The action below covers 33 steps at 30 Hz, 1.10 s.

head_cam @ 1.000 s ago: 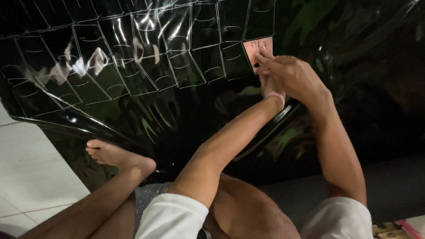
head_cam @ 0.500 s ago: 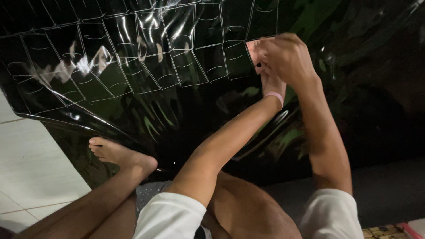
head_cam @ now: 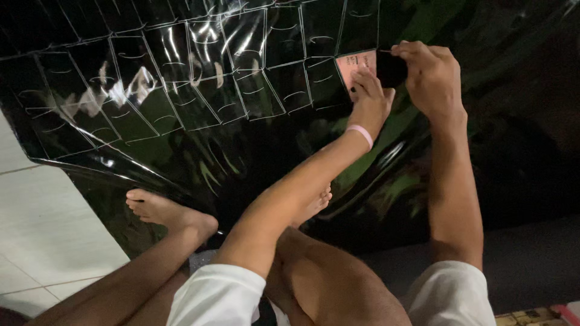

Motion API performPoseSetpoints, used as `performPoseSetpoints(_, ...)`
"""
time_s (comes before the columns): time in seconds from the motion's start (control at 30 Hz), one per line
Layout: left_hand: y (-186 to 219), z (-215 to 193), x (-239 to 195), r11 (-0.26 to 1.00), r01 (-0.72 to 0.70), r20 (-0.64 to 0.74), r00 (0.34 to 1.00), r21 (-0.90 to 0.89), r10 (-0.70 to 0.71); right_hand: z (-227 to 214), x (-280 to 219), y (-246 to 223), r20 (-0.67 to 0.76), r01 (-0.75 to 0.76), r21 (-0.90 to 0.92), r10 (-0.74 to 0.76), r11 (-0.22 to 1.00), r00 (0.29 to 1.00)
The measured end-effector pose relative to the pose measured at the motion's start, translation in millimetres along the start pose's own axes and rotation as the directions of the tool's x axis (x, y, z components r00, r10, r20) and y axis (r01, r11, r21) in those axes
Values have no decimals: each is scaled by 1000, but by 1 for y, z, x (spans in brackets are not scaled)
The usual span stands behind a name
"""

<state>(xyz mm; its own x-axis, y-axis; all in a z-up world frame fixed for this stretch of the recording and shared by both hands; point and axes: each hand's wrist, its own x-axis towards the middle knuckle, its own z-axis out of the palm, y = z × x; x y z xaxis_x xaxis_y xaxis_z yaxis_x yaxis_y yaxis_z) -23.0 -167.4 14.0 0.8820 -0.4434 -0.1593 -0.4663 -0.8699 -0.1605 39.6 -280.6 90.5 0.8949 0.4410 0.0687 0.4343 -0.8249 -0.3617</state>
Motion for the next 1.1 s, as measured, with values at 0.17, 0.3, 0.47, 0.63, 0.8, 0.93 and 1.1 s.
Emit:
performPoseSetpoints(0.17, -23, 12, -12, 953, -52, -124, 992, -300, 15, 6, -11, -3, -39, -48, 144, 54, 988, 998)
performPoseSetpoints(0.3, -58, 23, -16, 845, -143, -226, 974, -515, 27, 1, -33, -21, -1, -82, 114, 83, 990, 997)
performPoseSetpoints(0.47, -92, 27, -16, 769, -230, -306, 951, -596, 47, -5, -75, -45, 57, -224, 240, 217, 944, 975)
performPoseSetpoints(0.63, -94, 34, -12, 698, -237, -247, 965, -676, 89, 13, -82, -46, 109, -188, 285, 163, 940, 980)
performPoseSetpoints(0.8, -93, 37, -8, 718, -194, -208, 976, -669, 70, 19, -76, -42, 135, -127, 239, 97, 963, 986)
performPoseSetpoints(0.93, -93, 37, -7, 697, -157, -164, 985, -700, 57, 4, -74, -30, 37, -142, 182, 138, 973, 990)
performPoseSetpoints(1.1, -91, 39, -5, 651, -165, -200, 980, -741, 21, 6, -64, -35, -9, -163, 259, 171, 952, 985)
